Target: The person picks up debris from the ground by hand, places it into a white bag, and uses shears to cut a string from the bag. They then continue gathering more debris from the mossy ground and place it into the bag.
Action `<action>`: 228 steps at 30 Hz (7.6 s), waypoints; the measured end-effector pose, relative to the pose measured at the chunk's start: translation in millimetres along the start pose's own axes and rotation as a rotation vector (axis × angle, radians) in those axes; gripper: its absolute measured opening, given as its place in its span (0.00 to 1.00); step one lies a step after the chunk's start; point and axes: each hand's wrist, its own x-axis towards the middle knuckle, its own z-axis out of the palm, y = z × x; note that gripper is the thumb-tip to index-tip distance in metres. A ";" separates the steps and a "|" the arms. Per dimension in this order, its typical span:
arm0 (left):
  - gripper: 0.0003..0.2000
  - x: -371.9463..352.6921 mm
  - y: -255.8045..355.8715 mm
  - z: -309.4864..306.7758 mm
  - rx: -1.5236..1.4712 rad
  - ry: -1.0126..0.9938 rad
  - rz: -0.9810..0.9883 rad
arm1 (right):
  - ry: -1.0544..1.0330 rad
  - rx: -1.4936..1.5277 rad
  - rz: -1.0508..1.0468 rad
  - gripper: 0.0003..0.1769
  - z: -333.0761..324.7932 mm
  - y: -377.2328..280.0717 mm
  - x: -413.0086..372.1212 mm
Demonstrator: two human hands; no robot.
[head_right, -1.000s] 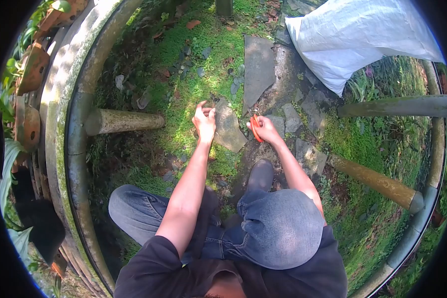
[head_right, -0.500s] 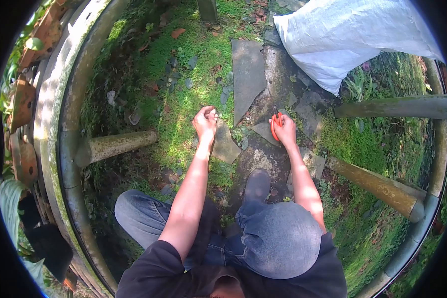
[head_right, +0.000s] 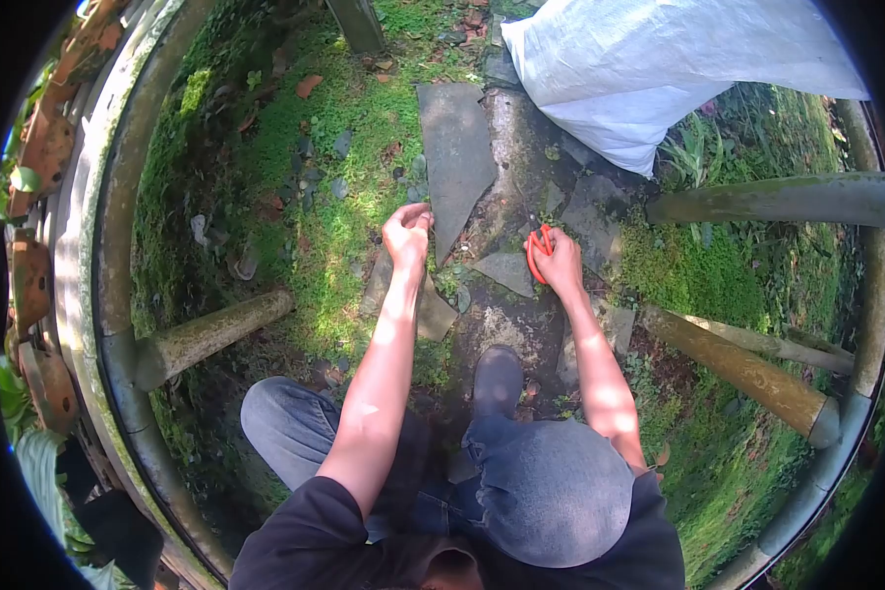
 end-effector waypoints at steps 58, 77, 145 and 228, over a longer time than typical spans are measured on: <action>0.18 288.6 107.7 147.6 1.203 -0.256 0.140 | -0.027 -0.376 -0.084 0.23 34.4 -60.6 170.1; 0.07 154.1 48.6 -26.9 -0.373 -0.369 -0.265 | -0.048 -0.447 -0.079 0.26 36.2 -58.4 170.1; 0.21 21.2 -15.9 -133.3 0.906 -0.262 0.280 | -0.161 0.244 -0.194 0.19 110.7 -60.8 -12.3; 0.17 41.5 -15.0 -141.1 0.856 -0.363 0.579 | -0.395 0.240 -0.133 0.10 131.7 -91.6 -20.4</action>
